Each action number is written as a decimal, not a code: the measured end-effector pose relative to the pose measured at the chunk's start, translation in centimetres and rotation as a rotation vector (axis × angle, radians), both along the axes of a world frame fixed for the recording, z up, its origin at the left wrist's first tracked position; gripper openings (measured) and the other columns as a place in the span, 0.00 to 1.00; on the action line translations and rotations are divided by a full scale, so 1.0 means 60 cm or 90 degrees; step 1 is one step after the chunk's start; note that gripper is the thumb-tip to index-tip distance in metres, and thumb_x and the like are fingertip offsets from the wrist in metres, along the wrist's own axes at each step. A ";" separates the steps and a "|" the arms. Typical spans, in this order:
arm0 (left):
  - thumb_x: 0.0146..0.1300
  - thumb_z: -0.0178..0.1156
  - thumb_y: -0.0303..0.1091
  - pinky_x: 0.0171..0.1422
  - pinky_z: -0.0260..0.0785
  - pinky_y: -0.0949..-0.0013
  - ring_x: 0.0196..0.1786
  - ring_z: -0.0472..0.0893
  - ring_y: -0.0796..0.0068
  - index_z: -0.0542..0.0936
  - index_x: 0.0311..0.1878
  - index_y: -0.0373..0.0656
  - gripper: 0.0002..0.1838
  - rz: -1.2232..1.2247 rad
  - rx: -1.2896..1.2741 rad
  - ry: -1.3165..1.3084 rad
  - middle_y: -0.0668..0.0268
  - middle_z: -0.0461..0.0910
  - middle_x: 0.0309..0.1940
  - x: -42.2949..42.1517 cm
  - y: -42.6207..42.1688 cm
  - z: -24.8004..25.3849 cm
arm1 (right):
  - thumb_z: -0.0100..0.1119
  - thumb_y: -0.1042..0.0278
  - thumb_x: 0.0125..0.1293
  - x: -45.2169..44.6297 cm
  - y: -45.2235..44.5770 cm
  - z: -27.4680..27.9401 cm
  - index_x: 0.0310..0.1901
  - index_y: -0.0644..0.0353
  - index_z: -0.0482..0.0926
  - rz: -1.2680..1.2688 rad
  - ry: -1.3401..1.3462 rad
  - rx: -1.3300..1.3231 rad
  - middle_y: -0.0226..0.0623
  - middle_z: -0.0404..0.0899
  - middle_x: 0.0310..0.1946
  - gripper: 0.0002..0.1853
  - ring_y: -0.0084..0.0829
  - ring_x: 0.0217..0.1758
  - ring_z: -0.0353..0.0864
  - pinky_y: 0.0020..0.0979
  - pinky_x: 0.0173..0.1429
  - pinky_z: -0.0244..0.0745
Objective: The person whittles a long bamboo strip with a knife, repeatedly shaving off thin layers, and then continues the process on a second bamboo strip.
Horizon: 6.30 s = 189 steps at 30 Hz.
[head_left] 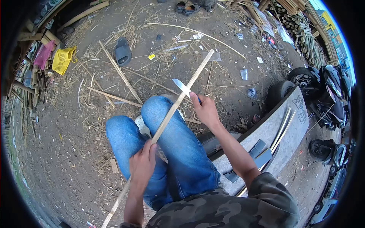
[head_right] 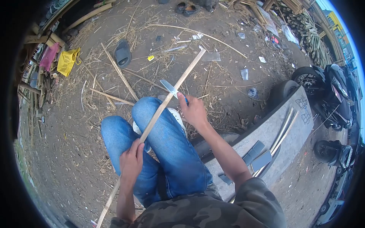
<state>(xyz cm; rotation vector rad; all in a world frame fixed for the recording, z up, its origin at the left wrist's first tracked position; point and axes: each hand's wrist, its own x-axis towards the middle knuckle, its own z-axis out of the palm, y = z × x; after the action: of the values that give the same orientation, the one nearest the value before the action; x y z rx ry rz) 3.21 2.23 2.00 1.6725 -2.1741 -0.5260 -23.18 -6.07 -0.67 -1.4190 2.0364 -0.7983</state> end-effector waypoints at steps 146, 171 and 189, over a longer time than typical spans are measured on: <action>0.64 0.62 0.28 0.26 0.71 0.67 0.23 0.79 0.65 0.82 0.43 0.37 0.07 0.028 -0.223 0.060 0.62 0.80 0.23 -0.046 0.016 -0.045 | 0.39 0.42 0.75 -0.078 -0.167 0.033 0.33 0.65 0.84 -0.009 0.237 -0.047 0.64 0.79 0.27 0.33 0.63 0.38 0.80 0.53 0.51 0.75; 0.65 0.63 0.33 0.23 0.66 0.62 0.19 0.77 0.61 0.83 0.40 0.37 0.09 0.110 -0.127 0.112 0.60 0.77 0.19 -0.046 0.015 -0.034 | 0.42 0.41 0.74 -0.041 -0.121 0.024 0.31 0.70 0.80 0.007 0.132 0.047 0.65 0.78 0.26 0.34 0.64 0.38 0.80 0.52 0.50 0.73; 0.66 0.61 0.35 0.26 0.71 0.61 0.22 0.80 0.60 0.83 0.38 0.40 0.08 0.151 -0.085 0.150 0.61 0.79 0.20 -0.051 0.010 -0.031 | 0.41 0.43 0.74 0.040 -0.009 0.041 0.37 0.66 0.84 0.100 0.039 0.132 0.64 0.79 0.26 0.32 0.63 0.38 0.81 0.52 0.50 0.75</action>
<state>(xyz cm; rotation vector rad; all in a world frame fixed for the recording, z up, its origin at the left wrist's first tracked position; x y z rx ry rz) 0.16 2.84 0.15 1.6743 -1.7770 -0.4744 -20.78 -6.63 1.77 -1.4771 1.9594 -0.4685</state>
